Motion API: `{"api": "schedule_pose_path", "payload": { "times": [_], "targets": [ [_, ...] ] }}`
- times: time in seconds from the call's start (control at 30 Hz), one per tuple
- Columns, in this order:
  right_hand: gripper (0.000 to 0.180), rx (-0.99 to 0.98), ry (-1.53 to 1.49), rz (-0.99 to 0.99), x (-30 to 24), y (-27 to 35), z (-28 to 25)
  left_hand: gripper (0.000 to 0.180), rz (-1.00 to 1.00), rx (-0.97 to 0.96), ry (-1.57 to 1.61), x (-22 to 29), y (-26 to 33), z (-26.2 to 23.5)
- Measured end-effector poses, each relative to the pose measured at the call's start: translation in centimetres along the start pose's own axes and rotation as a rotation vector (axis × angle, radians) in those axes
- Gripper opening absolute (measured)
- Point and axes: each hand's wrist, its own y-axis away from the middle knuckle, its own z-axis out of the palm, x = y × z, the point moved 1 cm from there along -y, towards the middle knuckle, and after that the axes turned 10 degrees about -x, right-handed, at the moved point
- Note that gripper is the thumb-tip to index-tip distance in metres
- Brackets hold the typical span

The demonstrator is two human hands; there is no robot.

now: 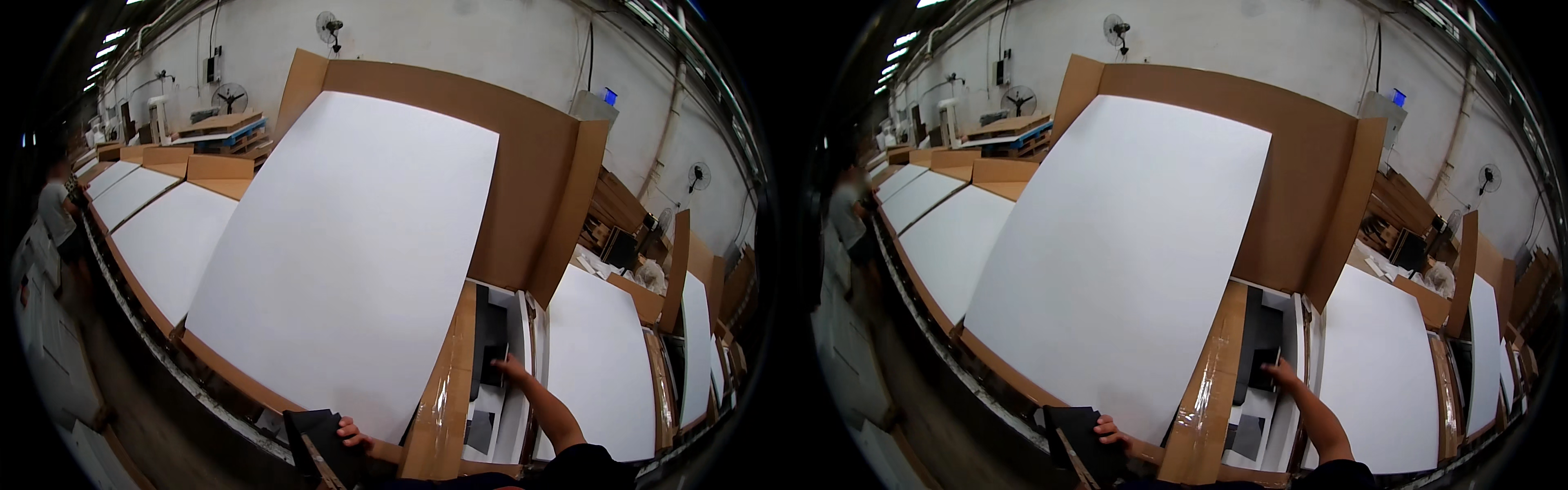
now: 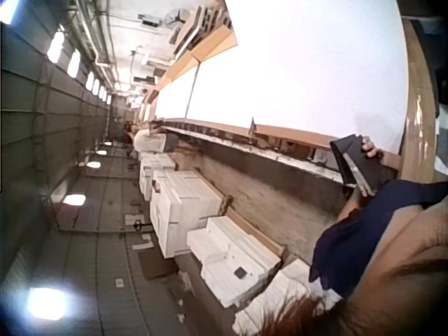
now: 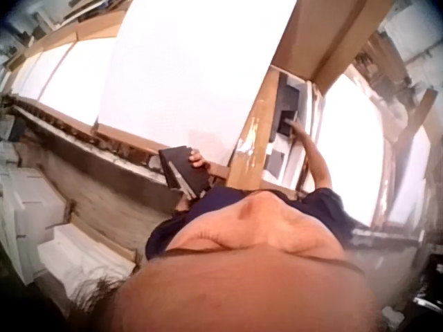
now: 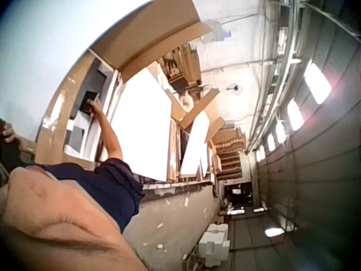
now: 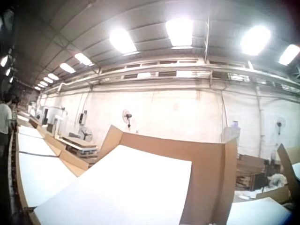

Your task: The person packs various wood furniture panels and foam protective sheets into cardboard boxes on a conveyor belt by hand.

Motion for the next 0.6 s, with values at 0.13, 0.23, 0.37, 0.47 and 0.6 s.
{"api": "schedule_pose_path", "payload": {
  "times": [0.13, 0.23, 0.37, 0.47, 0.6],
  "targets": [
    [0.043, 0.112, 0.077, -0.397, -9.4, 3.4, -3.3, 0.023, -0.358, 0.143, -0.119, 1.0, -0.8, 1.0],
    [0.03, 0.445, 0.524, -0.367, -16.4, 8.1, -3.8, 0.022, -0.367, 0.117, -0.169, 0.4, -1.4, 1.6],
    [0.033, 0.45, -0.084, -0.49, -19.7, 15.9, -0.5, 0.021, -0.258, 0.196, -0.118, -1.1, -1.9, 2.4],
    [0.041, 0.225, -0.452, -0.658, -21.2, 20.2, 6.8, 0.029, -0.27, 0.384, -0.326, -2.2, -1.6, 2.4],
    [0.057, -0.36, 0.324, -0.238, -24.2, 25.8, 16.4, 0.032, -0.464, 0.497, -0.385, -3.2, 1.4, 1.3]
  ]
}}
